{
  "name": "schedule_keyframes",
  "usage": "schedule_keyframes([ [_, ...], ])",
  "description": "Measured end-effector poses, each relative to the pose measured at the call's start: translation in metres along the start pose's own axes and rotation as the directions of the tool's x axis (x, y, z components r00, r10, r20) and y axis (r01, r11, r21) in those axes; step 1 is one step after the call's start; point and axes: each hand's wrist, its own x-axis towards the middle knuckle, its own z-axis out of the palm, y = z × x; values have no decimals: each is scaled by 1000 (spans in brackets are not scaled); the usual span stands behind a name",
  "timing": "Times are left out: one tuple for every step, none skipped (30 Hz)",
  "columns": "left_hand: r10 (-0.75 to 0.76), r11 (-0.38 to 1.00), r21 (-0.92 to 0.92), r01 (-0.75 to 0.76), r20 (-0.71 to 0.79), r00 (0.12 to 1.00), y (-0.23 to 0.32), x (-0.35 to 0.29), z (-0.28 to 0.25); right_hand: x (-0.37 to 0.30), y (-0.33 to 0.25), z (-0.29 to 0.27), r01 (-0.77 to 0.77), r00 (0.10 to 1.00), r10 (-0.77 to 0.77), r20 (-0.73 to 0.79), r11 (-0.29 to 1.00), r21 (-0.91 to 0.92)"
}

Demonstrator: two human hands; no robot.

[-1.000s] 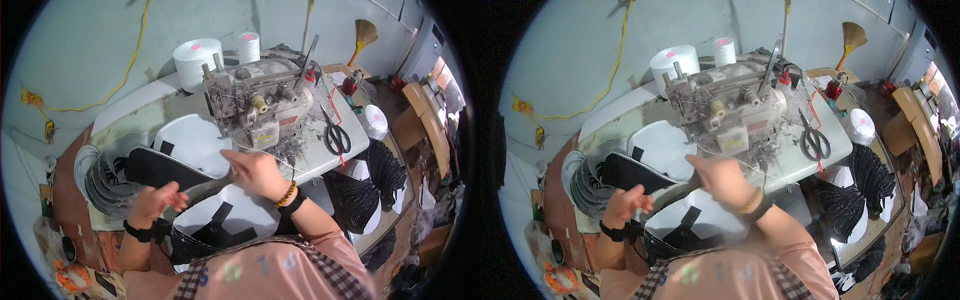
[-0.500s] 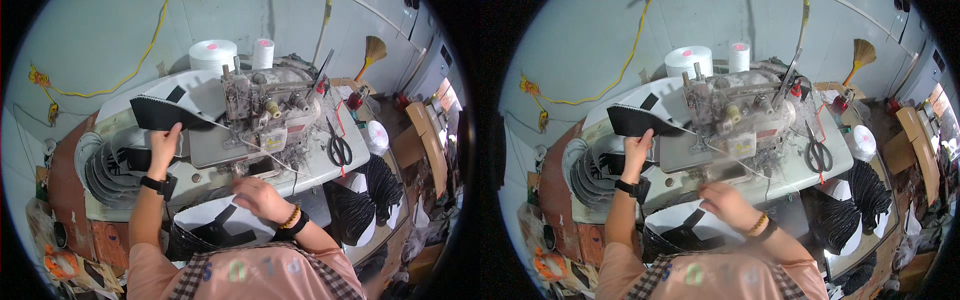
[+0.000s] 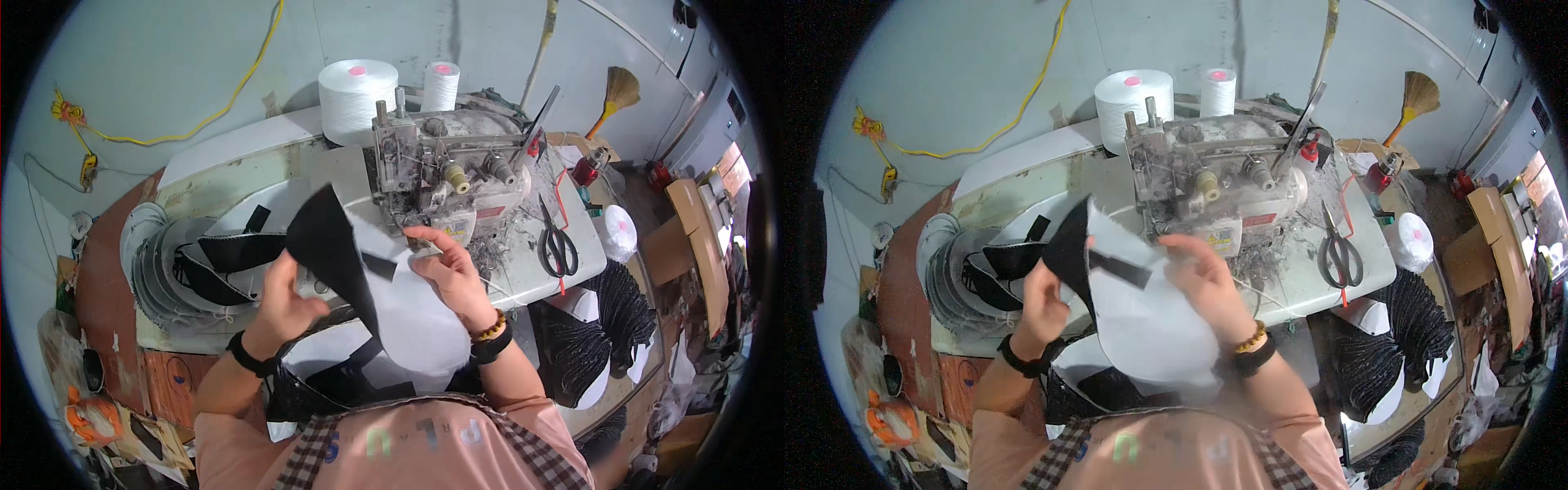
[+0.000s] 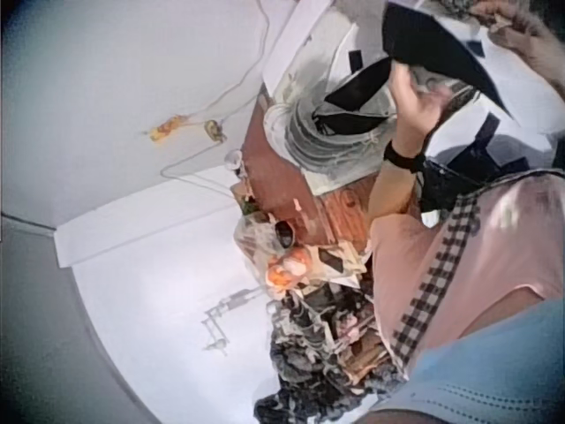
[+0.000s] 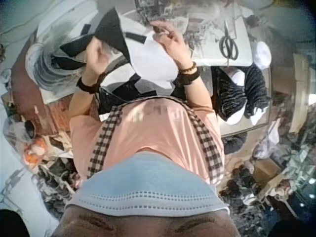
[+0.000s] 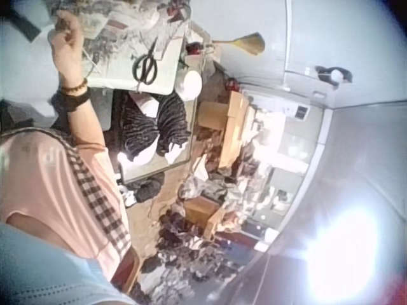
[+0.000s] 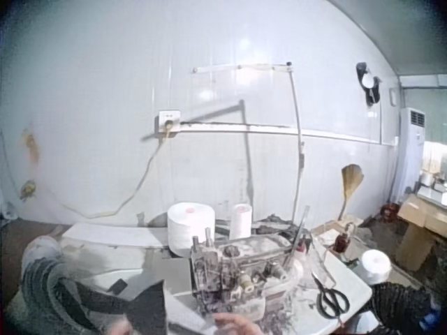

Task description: Stitch together components of a shoe using an industrial sewing machine.

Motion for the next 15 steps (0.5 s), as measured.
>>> schedule_keyframes([
  [-11,969,-248,-7,-70,997,-2,13,9,-1,4,4,-30,998,30,-57,1000,-3],
  [-152,925,-365,108,-96,984,-4,24,9,-2,9,9,-37,992,25,-121,995,-93],
  [-297,856,-469,216,-106,949,-7,35,9,-4,13,11,-71,989,41,-142,975,-211],
  [-404,768,-574,284,-90,910,-12,45,4,-8,17,14,-4,996,-16,-86,975,-222],
  [-568,712,-556,429,-98,817,-18,58,-5,-11,21,16,-22,997,2,-75,964,-266],
  [-590,639,-652,409,-74,804,-25,67,-13,-10,25,19,-7,1000,5,-7,961,-276],
  [-617,556,-735,389,-51,785,-32,72,-22,-10,28,21,-3,999,12,42,979,-205],
  [-635,506,-801,319,-97,766,-40,73,-28,-10,30,23,-37,997,48,68,988,-151],
  [-639,464,-855,233,-141,756,-49,73,-35,-9,32,25,-59,992,69,108,994,-89],
  [-628,488,-850,201,-181,756,-55,67,-44,-6,32,24,-102,985,117,128,988,-116],
  [-645,452,-881,140,-215,733,-61,61,-53,-4,33,24,-94,982,104,158,993,-73],
  [-654,432,-888,156,-189,732,-66,50,-61,-1,34,25,-109,980,115,164,993,-45],
  [-611,423,-894,150,-159,775,-67,37,-68,0,34,26,-124,978,125,170,992,-16],
  [-729,316,-937,150,-139,671,-65,19,-73,2,34,25,-124,975,121,186,992,5],
  [-782,221,-967,125,-99,615,-60,2,-75,3,34,24,-123,973,115,201,992,26],
])
